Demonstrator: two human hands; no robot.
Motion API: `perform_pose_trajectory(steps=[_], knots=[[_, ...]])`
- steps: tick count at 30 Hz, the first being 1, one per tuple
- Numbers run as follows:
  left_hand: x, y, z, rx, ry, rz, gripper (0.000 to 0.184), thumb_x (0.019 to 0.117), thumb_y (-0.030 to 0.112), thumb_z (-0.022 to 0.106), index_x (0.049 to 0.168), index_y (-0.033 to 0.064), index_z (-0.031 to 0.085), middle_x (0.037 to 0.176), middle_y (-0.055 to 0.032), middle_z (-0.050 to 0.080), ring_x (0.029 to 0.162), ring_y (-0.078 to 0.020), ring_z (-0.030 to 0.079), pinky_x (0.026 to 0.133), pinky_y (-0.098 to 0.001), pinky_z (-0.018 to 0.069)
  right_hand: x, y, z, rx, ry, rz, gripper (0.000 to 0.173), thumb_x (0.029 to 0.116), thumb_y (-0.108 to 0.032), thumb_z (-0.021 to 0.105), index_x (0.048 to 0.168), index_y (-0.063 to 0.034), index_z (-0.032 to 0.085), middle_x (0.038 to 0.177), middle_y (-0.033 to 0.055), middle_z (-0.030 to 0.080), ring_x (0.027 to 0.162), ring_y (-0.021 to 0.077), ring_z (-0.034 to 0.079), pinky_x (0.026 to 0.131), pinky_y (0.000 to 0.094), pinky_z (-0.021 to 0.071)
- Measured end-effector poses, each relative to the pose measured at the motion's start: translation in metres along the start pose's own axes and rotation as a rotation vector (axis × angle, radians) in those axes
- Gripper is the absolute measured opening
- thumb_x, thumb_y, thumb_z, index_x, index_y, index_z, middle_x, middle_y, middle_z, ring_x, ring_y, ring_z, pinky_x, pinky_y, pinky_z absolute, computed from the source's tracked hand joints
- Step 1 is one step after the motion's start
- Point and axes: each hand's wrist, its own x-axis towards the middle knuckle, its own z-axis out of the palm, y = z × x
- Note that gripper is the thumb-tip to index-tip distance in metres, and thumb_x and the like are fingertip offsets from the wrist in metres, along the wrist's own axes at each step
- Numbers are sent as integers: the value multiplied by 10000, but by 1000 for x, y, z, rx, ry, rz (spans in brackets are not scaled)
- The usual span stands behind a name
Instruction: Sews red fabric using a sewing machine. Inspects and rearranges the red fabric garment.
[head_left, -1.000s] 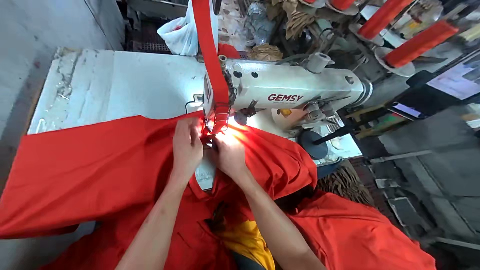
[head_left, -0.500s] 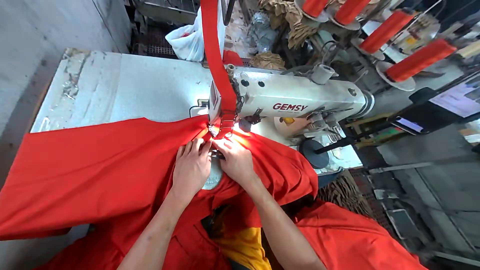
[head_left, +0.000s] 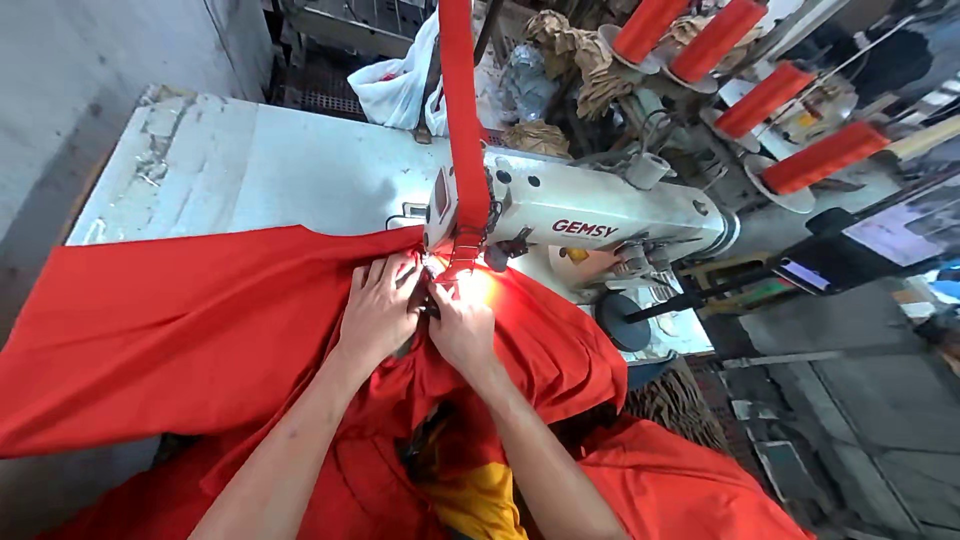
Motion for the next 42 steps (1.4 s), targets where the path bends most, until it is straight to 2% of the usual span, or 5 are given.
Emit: perform_pose_trajectory(steps=[7,10,18,32,42], knots=[[-21,17,-9,-18,-115,-9,383,1077,399,385,1189,287,734,1548,-78,487,1411,-343,437,1068,-601,349,31,55,4,230,-52,-279,167,844,-258,759,946,-133,803,918,113,746,942,317,712,865,550,558],[-20,21,-9,-32,-112,-25,367,1083,362,389,1218,271,719,1489,-85,538,1402,-339,447,1081,-611,337,33,44,-17,173,-140,-126,186,875,-278,741,918,-108,803,929,136,749,928,335,724,801,556,578],[-16,21,-21,-24,-280,-54,367,1004,243,557,1345,328,664,1599,-47,420,1483,-316,336,1122,-601,286,-20,-35,-37,176,-312,315,422,933,-214,611,1346,-152,664,1194,92,696,918,269,720,706,480,580],[0,16,-4,-8,18,-42,203,866,270,684,1042,213,766,1360,-72,599,1324,-327,503,1068,-616,347,13,23,5,118,7,-186,156,836,-243,699,878,-105,760,809,59,737,808,261,736,688,496,583],[-1,30,-1,-31,1,-296,283,1029,248,502,1184,158,721,1238,-97,662,1181,-330,593,964,-570,414,5,32,3,193,31,-245,264,830,-179,704,1079,-152,789,956,36,778,825,226,753,658,466,608]])
